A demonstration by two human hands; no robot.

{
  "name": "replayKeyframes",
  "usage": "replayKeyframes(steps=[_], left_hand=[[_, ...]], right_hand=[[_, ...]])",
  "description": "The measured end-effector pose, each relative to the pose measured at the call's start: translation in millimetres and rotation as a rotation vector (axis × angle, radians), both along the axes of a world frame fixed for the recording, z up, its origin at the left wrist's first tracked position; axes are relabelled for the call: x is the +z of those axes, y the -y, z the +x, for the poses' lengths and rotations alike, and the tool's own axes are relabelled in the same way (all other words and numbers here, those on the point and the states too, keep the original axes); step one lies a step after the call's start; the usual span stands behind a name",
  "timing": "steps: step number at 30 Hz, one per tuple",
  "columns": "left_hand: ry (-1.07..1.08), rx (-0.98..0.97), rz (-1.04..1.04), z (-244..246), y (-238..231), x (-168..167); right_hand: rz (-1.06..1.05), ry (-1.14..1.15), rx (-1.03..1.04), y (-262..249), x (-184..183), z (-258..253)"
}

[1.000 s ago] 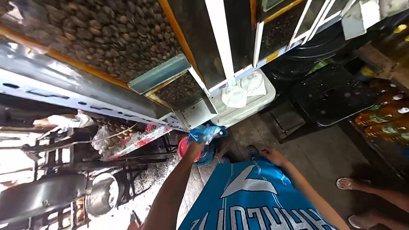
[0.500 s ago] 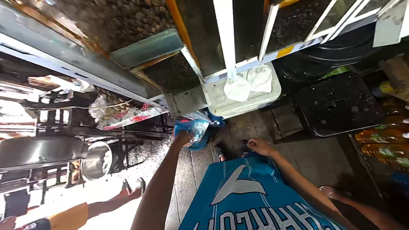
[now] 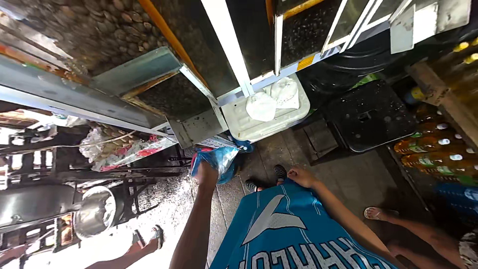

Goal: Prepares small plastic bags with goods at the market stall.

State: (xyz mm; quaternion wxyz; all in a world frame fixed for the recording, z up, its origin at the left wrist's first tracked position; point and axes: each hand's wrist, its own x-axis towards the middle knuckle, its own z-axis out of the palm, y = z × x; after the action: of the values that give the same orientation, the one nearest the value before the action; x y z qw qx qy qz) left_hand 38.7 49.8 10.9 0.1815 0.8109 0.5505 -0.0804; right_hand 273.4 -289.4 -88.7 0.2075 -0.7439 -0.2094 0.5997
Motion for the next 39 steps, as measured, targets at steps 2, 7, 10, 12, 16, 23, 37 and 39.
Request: replayKeyframes(steps=[2, 7, 10, 12, 16, 23, 37, 39], left_hand=[[-0.01, -0.009, 0.048, -3.1, 9.5, 3.6], [0.195, -0.032, 0.037, -4.7, 7.3, 24.0], [0.202, 0.073, -0.13, 4.0, 6.9, 61.7], [0.082, 0.037, -0.195, 7.0, 9.3, 72.8], [0.009, -0.008, -0.112, 5.5, 13.3, 71.6], [0.058, -0.004, 0.054, -5.4, 3.3, 89.8], [0.045, 0.158, 0.181, -18.9, -28.0, 174.4], [0.206, 0.18, 0.219, -24.9, -32.9, 191.2]], right_hand=[[-0.009, 0.006, 0.009, 2.1, 0.0, -3.1], [-0.012, 0.003, 0.029, -6.1, -9.0, -2.3], [0.003, 0.022, 0.071, -16.7, -9.9, 1.0], [0.012, 0.027, 0.101, -21.8, -14.2, 2.3], [0.024, 0.065, 0.12, -28.1, -16.9, 7.9], [-0.026, 0.086, 0.235, -6.4, -38.8, 13.1], [-0.046, 0.126, 0.104, 31.2, -84.9, 35.6], [-0.041, 0.13, 0.135, 31.3, -83.7, 33.7]])
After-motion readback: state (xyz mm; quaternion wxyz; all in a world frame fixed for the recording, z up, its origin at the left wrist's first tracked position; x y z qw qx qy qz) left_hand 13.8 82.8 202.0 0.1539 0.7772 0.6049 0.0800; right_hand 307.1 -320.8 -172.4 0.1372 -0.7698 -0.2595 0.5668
